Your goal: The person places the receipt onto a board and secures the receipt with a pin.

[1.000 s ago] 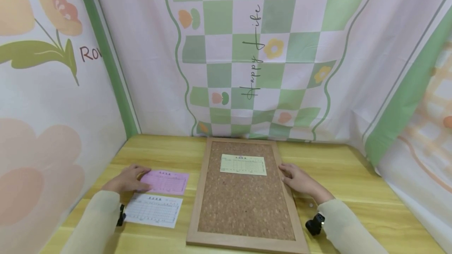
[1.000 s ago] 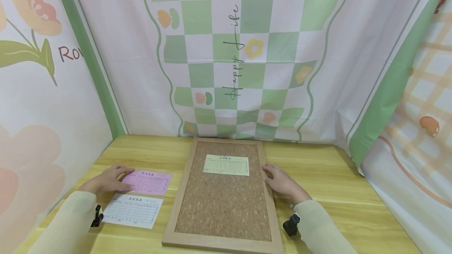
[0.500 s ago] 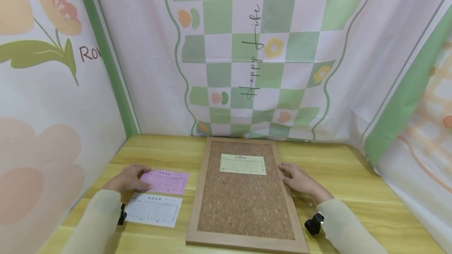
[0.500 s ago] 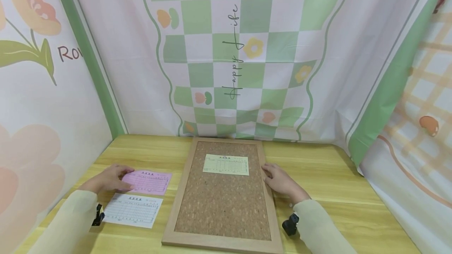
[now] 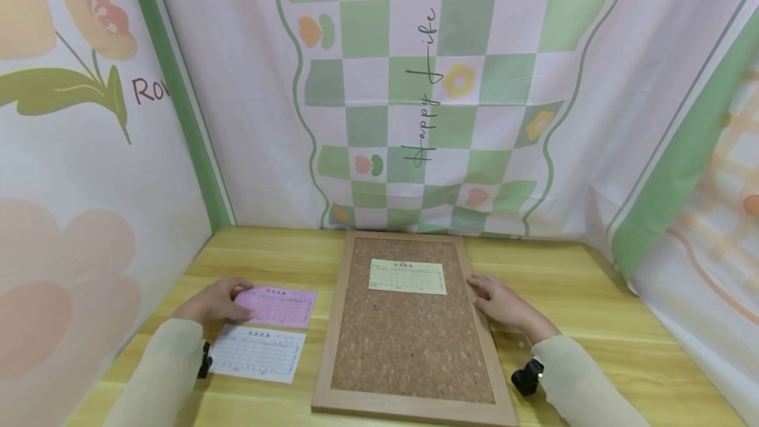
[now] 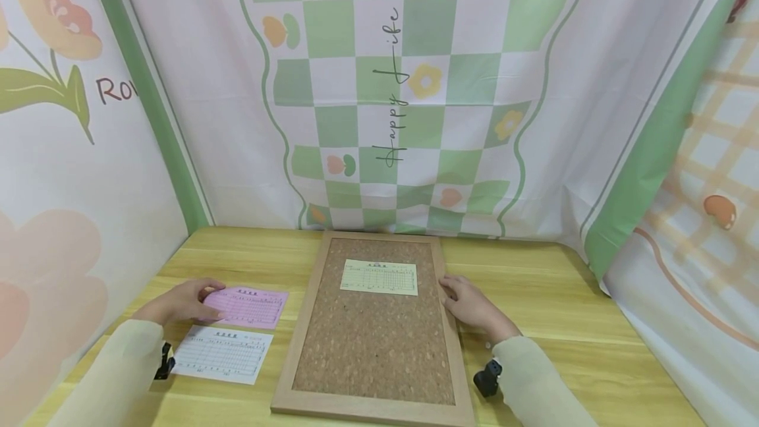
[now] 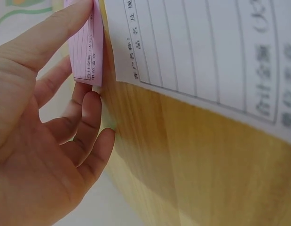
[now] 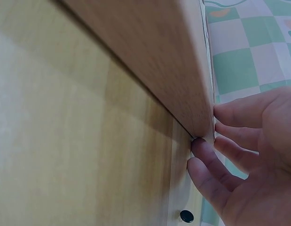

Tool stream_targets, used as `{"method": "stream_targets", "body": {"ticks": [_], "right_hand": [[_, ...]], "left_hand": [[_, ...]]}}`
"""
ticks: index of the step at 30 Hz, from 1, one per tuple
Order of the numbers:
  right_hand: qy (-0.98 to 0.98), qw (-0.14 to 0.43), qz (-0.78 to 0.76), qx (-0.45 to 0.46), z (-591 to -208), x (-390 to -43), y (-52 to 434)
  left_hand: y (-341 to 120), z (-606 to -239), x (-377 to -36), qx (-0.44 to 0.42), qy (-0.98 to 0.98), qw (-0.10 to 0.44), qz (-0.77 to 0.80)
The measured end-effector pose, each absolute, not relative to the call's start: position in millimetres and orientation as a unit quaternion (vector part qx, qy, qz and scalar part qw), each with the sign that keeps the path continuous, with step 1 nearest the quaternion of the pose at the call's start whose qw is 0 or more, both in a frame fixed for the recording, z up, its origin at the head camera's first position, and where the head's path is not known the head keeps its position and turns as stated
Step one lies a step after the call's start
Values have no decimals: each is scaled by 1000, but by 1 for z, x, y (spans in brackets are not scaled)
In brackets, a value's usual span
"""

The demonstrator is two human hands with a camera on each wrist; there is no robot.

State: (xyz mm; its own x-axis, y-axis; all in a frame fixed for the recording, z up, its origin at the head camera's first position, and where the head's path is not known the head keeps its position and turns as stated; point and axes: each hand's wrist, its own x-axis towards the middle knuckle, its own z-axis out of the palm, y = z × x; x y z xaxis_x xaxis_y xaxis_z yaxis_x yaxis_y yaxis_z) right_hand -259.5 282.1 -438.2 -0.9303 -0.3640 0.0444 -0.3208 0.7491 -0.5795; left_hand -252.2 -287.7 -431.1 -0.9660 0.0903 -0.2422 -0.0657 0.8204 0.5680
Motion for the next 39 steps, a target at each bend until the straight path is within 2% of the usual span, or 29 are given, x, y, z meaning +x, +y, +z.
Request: {"method": "stream_targets", "body": {"ticks": [39], "right_hand": [[931,54,-318,-171,-436,-257,281]], "left_hand": [[-302,-427,-250,24,924,119,362]]}}
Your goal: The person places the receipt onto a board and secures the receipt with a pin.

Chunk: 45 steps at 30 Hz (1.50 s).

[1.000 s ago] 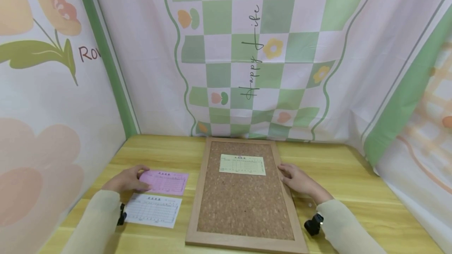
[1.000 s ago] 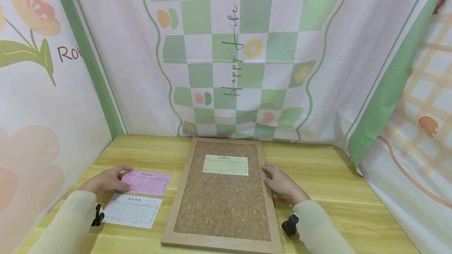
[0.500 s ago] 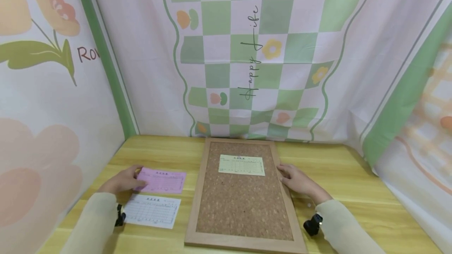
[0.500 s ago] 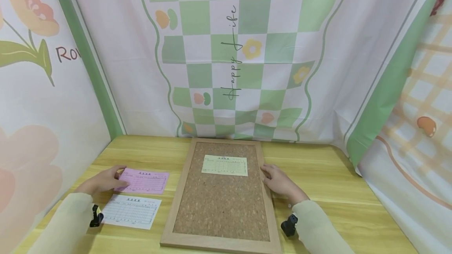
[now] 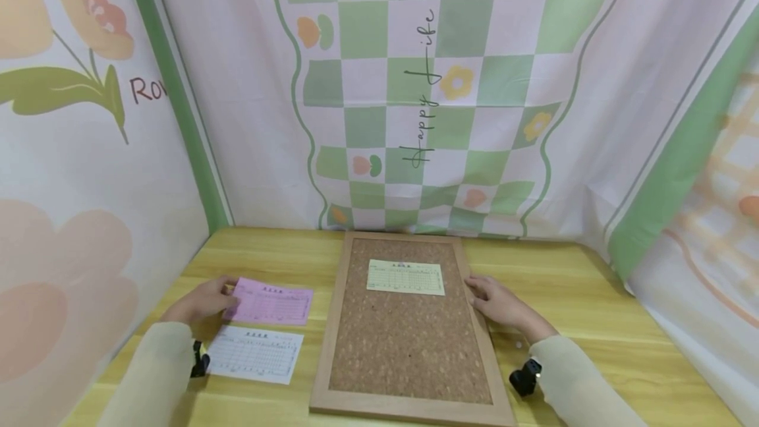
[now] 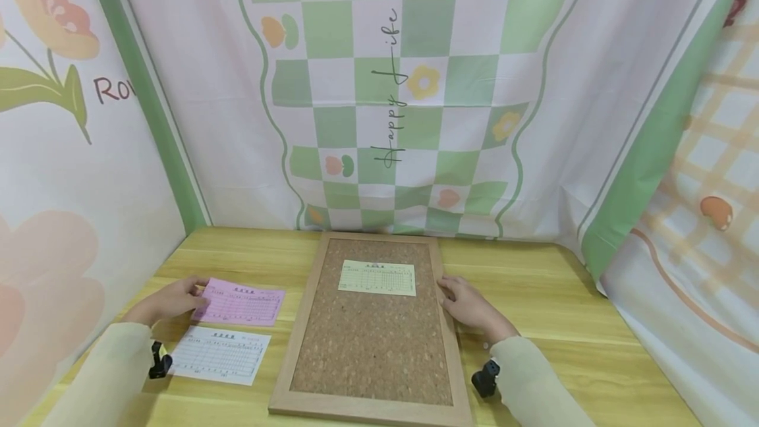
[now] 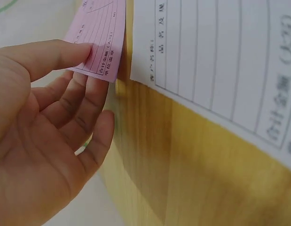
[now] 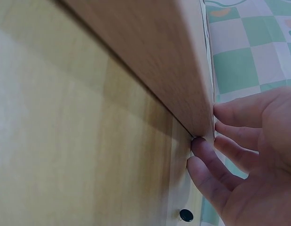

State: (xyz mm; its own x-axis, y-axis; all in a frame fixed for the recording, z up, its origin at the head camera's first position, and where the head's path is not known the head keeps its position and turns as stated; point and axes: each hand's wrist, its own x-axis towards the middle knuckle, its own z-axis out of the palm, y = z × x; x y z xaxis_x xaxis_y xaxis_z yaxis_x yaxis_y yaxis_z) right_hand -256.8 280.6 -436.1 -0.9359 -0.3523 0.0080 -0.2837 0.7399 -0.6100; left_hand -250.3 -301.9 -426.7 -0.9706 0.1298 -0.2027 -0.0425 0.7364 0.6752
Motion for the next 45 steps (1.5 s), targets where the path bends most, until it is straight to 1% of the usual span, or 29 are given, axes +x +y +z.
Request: {"method": "stream_targets", "body": {"ticks": [14,45], "right_hand": [[930,49,-317,-182,-434,-257,280],[928,47,-318,-187,-434,-256,281]], "left_hand": [[-306,-425,-253,24,931,105,349],[-305,-418,-250,55,918,75,386]]}}
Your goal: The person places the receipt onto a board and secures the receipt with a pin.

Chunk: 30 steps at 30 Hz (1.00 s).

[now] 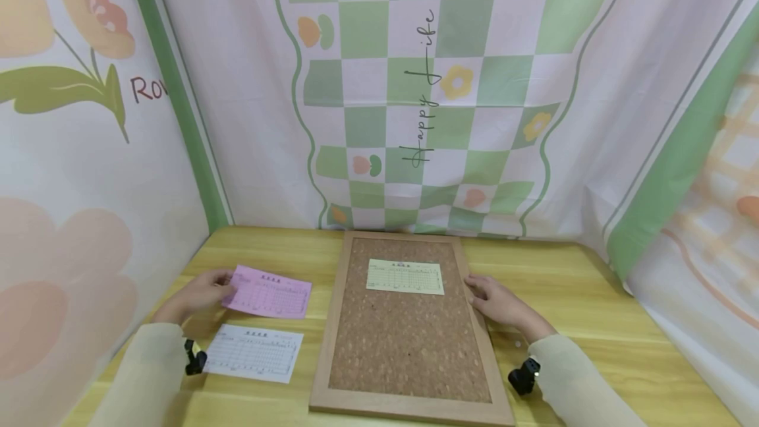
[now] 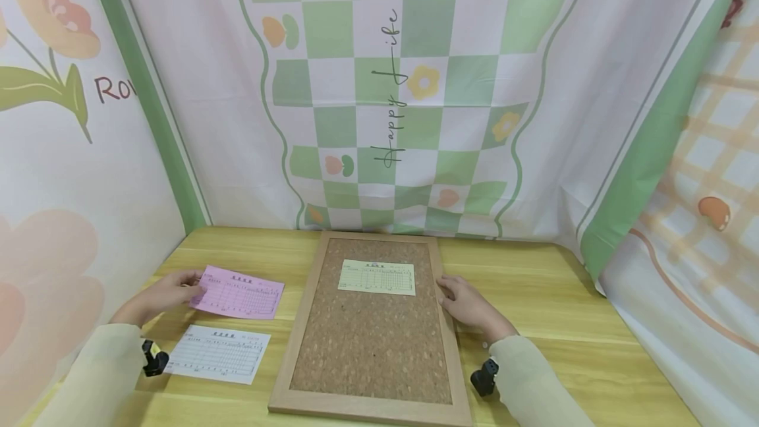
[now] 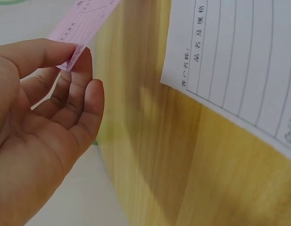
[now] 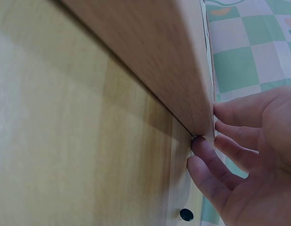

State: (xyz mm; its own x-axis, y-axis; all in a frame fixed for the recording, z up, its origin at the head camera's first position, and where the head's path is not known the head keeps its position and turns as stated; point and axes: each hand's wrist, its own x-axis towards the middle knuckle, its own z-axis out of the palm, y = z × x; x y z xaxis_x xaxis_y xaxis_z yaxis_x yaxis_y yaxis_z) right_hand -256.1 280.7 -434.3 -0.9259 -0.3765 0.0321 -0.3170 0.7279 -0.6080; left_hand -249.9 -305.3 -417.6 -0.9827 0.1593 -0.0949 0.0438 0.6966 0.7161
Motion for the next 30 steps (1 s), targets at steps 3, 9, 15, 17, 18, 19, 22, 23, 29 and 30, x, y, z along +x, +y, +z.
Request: {"method": "stream_targets", "body": {"ticks": [3,9,15,17,18,19,22,23,29,30], "right_hand": [[928,46,-319,-188,-434,-256,281],[928,44,-318,-190,-435,-256,281],[929,45,-317,-187,-435,-256,280],[929,45,-317,-186,-435,-256,281],[929,45,-318,-185,-435,-256,280],[929,45,-318,-185,-435,-256,280],[930,46,-316,-183,-435,-256,280],[930,45,-317,-182,-435,-256,280],[930,46,-316,-182,-434,-255,279],[930,46,-315,-183,-434,-255,279]], "left_hand": [[-305,-417,-251,56,918,73,385],[-305,-416,-251,57,915,70,393],[-308,-416,-251,75,910,63,403],[-309,-416,-251,77,909,62,406],[-309,-416,-251,82,908,62,407],[-310,-416,-252,84,907,62,407],[-310,-416,-252,85,908,62,406],[-310,-416,-252,84,908,62,406],[-311,-416,-252,82,904,67,414],[-311,-416,-252,81,904,67,415]]}}
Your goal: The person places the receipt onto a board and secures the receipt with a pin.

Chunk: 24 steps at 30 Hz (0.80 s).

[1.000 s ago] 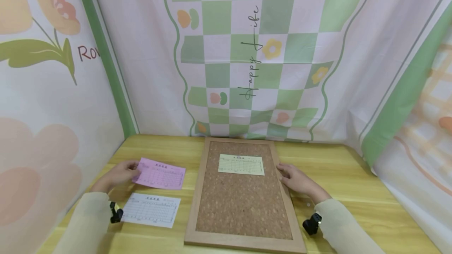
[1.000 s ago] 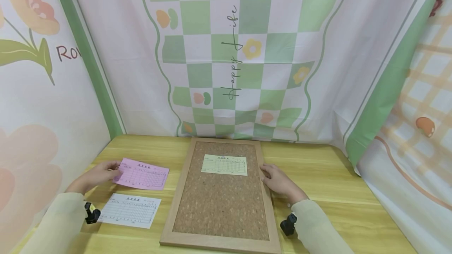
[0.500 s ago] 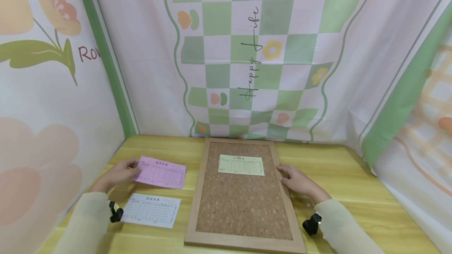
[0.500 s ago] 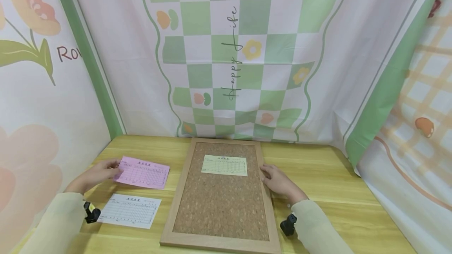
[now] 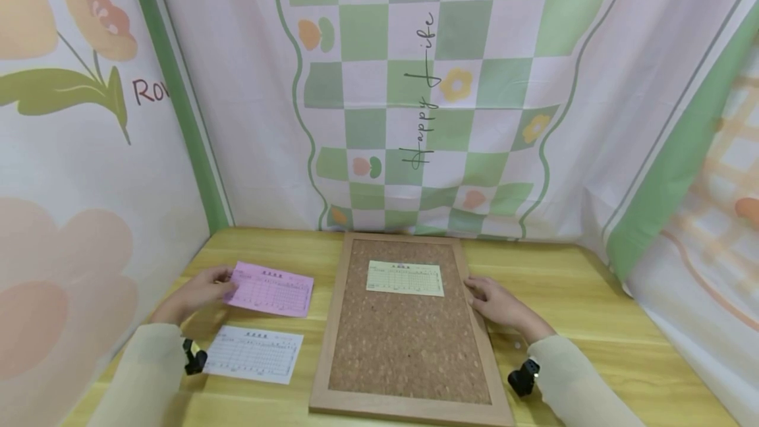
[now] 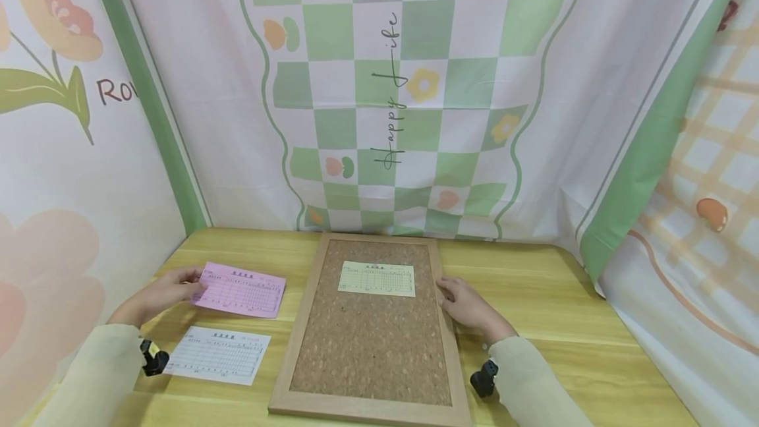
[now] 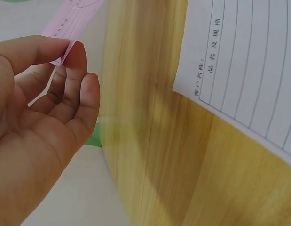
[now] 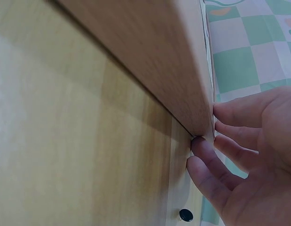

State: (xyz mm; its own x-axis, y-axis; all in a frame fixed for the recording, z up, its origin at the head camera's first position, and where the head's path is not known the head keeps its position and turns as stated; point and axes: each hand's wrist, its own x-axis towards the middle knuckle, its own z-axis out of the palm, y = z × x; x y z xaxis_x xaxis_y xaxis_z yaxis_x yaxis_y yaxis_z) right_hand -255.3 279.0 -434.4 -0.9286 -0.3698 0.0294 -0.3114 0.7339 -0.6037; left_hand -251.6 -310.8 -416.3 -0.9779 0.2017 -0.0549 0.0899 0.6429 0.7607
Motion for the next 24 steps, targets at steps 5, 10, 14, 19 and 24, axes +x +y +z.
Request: {"method": "stream_targets", "body": {"ticks": [5,10,14,19,24], "right_hand": [[930,45,-315,-183,-434,-255,279],[929,47,-318,-181,-435,-256,279],[929,50,-321,-178,-435,-256,280],[930,50,-317,-178,-436,-257,280],[929,49,-321,-179,-436,-257,281]], "left_hand": [[-312,-417,-253,80,901,72,420],[-311,-416,-252,78,895,78,432],[-310,-415,-252,80,888,83,445],[-309,-414,-251,78,880,95,458],[-309,-413,-250,80,871,102,473]]}}
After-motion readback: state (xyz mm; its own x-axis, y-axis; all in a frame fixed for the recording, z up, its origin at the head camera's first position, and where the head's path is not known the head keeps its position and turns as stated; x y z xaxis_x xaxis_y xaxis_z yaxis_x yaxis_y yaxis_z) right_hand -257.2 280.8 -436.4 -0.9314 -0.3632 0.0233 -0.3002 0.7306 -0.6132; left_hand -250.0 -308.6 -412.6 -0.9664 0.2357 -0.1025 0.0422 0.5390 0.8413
